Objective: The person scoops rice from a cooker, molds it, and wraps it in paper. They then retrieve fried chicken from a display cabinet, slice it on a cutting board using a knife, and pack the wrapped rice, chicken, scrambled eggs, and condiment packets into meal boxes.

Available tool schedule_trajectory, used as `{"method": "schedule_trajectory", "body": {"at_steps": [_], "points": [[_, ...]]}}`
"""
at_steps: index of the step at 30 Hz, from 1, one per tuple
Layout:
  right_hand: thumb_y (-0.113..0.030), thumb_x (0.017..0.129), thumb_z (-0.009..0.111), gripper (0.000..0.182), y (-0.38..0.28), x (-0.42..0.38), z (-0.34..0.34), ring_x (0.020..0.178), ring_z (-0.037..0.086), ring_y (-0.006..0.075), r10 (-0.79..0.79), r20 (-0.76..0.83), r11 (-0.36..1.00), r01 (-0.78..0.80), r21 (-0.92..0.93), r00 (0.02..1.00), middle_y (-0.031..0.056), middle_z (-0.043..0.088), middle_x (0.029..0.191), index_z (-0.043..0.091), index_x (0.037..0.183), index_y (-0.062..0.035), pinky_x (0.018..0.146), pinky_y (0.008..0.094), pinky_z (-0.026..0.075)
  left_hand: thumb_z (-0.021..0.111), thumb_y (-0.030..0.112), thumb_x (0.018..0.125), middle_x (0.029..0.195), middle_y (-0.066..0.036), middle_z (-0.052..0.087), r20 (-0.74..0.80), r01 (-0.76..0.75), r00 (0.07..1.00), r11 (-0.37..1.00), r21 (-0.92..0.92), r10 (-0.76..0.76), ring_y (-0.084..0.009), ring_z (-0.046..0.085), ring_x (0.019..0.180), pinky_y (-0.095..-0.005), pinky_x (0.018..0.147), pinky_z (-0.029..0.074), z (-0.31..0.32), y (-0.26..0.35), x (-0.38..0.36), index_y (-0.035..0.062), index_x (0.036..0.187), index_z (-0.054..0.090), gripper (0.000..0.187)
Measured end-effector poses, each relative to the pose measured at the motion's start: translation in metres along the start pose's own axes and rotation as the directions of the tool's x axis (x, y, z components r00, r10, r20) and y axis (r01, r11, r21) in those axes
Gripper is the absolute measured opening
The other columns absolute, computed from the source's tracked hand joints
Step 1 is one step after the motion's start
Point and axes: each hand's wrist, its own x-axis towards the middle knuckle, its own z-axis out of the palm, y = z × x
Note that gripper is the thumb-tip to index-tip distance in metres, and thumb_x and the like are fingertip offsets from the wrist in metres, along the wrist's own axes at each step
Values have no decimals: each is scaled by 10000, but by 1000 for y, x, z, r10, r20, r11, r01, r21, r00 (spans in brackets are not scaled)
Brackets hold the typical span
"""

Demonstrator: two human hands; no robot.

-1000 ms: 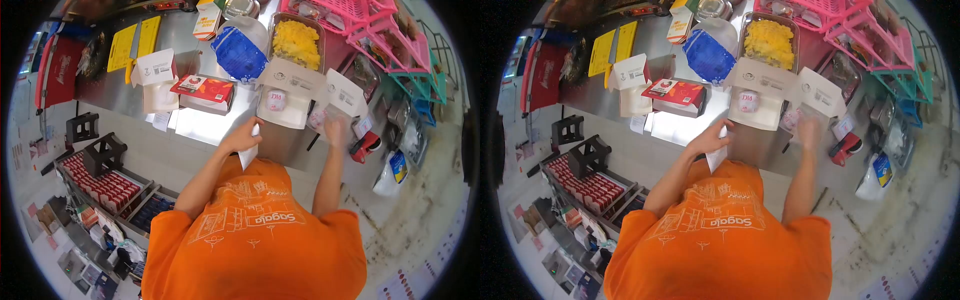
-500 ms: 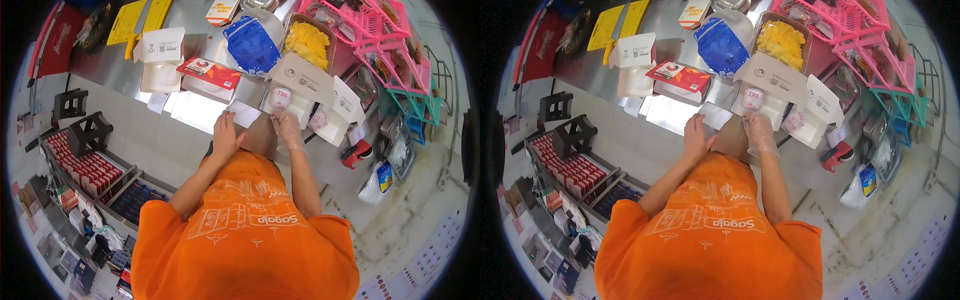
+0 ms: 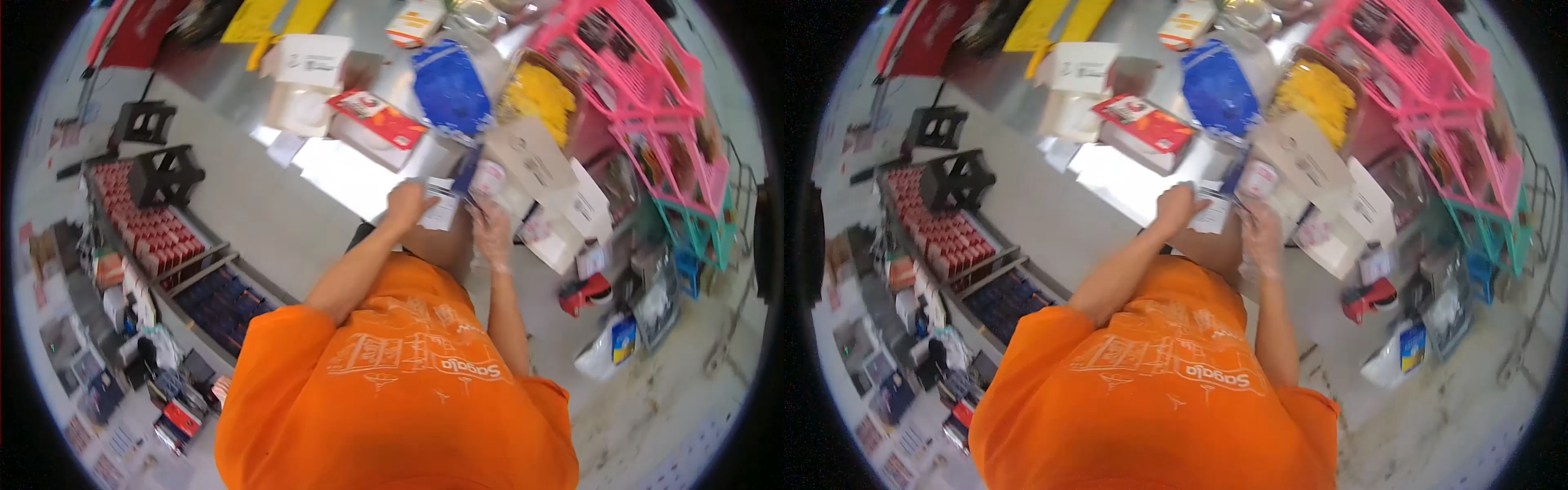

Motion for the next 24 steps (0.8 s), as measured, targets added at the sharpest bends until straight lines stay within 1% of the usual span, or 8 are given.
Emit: {"method": "schedule_trajectory", "body": {"at_steps": [4,6,8,11,13,16,19,24], "points": [[-136,823,684,127,-14,2,11,861,658,377,84,321,926,45,-375,943,172,679,857,699,896,-34,776,472,511,783,379,811,968,-171,701,-6,-31,999,999,-39,31,-367,674,950,-474,816,539,-14,2,-5,17,995,630,434],[-132,802,688,121,-7,-2,21,841,655,374,63,306,874,96,-476,950,166,670,831,692,870,-32,759,482,509,781,313,809,1028,-168,695,45,-105,992,976,-191,116,-359,651,1036,-474,875,520,-24,-10,-16,14,1039,617,411],[-128,813,685,127,-48,2,25,828,654,371,80,217,794,69,-605,973,183,660,819,697,875,-18,771,472,516,751,238,814,1106,-182,673,-202,-255,957,935,-249,207,-366,619,1098,-482,928,494,-34,-51,-32,9,1069,612,370],[-139,852,679,157,-126,6,39,860,659,376,87,111,901,-31,-433,990,212,674,871,700,919,2,819,471,515,626,93,825,1206,-249,605,-417,-174,909,925,-338,19,-409,545,1190,-472,1030,444,-88,-126,-51,-18,1148,615,342],[-182,898,670,235,-183,27,78,916,663,404,27,223,981,16,-192,974,250,688,967,698,978,37,875,472,512,594,71,829,1303,-272,566,-548,-166,828,985,-38,119,-430,526,1222,-498,1053,423,-117,-182,-44,-57,1247,564,438],[-354,945,625,399,-238,89,178,903,662,428,200,275,956,-125,-266,940,266,689,948,707,977,35,875,483,511,557,85,852,1425,-279,496,-487,-175,826,950,257,284,-436,506,1261,-537,1072,396,-128,-242,-16,-86,1357,493,538],[-481,932,604,522,-247,142,260,881,673,412,166,33,849,-125,-514,986,265,693,894,705,911,31,844,490,511,506,111,879,1449,-290,474,-458,-106,842,919,380,287,-401,515,1245,-472,1057,412,-109,-264,3,-120,1422,424,595],[-507,893,641,538,-245,167,293,880,687,376,319,81,750,-199,-631,944,250,708,919,726,887,23,828,476,522,535,172,883,1474,-288,450,-266,-19,962,988,154,60,-360,476,1296,-435,1083,371,-140,-233,-3,-113,1456,392,656]]}}
